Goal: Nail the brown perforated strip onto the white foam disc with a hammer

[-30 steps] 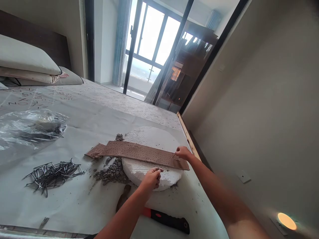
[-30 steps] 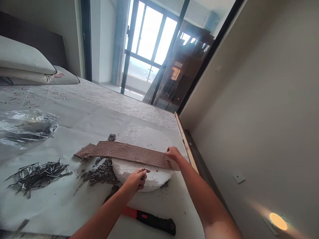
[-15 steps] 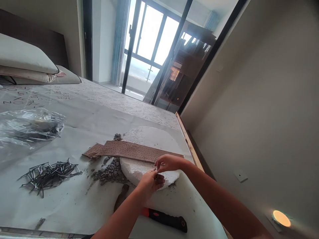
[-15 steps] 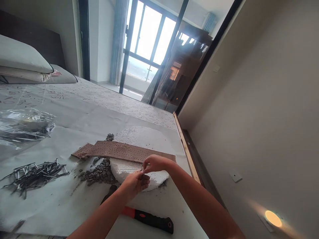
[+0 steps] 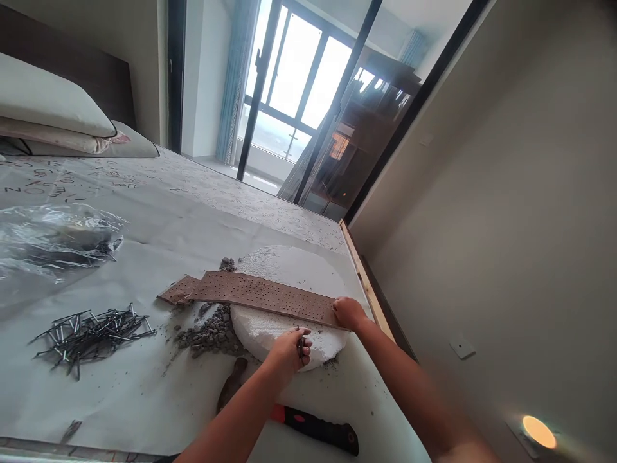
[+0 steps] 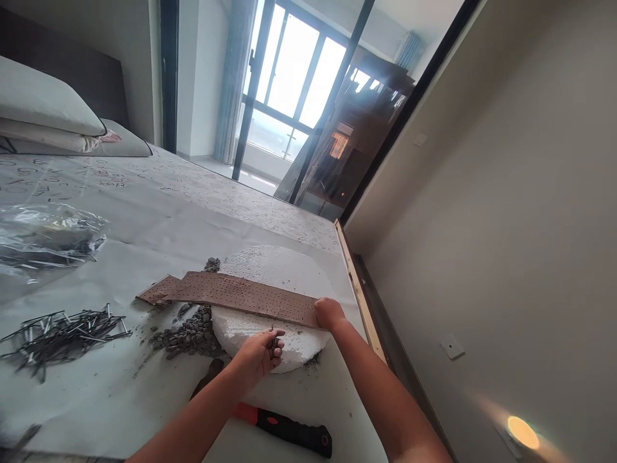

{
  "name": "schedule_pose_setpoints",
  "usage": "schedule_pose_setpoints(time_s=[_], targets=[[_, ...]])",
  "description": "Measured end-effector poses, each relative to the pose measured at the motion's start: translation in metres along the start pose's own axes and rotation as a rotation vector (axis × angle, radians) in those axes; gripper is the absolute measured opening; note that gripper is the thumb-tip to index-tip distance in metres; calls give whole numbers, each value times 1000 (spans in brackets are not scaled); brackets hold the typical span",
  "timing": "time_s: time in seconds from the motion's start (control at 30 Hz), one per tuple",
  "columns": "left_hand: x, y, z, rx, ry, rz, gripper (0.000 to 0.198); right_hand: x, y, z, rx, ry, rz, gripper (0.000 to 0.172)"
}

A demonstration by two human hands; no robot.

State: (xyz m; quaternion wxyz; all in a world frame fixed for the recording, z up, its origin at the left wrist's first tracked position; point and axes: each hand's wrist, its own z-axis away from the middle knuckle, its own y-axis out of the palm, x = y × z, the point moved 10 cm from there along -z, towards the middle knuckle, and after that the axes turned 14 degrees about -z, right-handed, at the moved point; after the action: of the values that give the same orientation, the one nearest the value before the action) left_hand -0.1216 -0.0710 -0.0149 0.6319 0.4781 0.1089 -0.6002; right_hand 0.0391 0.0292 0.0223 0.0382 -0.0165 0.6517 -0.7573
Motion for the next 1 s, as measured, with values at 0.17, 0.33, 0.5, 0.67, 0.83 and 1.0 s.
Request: schedule_pose_setpoints(time_s=[0.17, 0.33, 0.5, 0.67, 0.83, 1.0], targets=[[1, -1, -1, -5, -8, -20, 5, 3, 10, -5, 36, -5, 51, 25], [1, -1, -2, 7, 9, -18, 11, 5, 12, -5, 39, -6, 50, 26], [3, -2, -6, 12, 3, -16, 12, 1, 5, -7, -1, 15, 6, 24], [7, -4, -13, 7, -1, -11, 15, -13, -1, -8, -57, 60, -63, 28], [9, -6, -19, 5, 15, -11, 19, -15, -3, -9, -87, 54, -138, 22], [8, -7, -18, -13, -4, -2, 16, -16, -7, -5, -155, 76, -240, 23]])
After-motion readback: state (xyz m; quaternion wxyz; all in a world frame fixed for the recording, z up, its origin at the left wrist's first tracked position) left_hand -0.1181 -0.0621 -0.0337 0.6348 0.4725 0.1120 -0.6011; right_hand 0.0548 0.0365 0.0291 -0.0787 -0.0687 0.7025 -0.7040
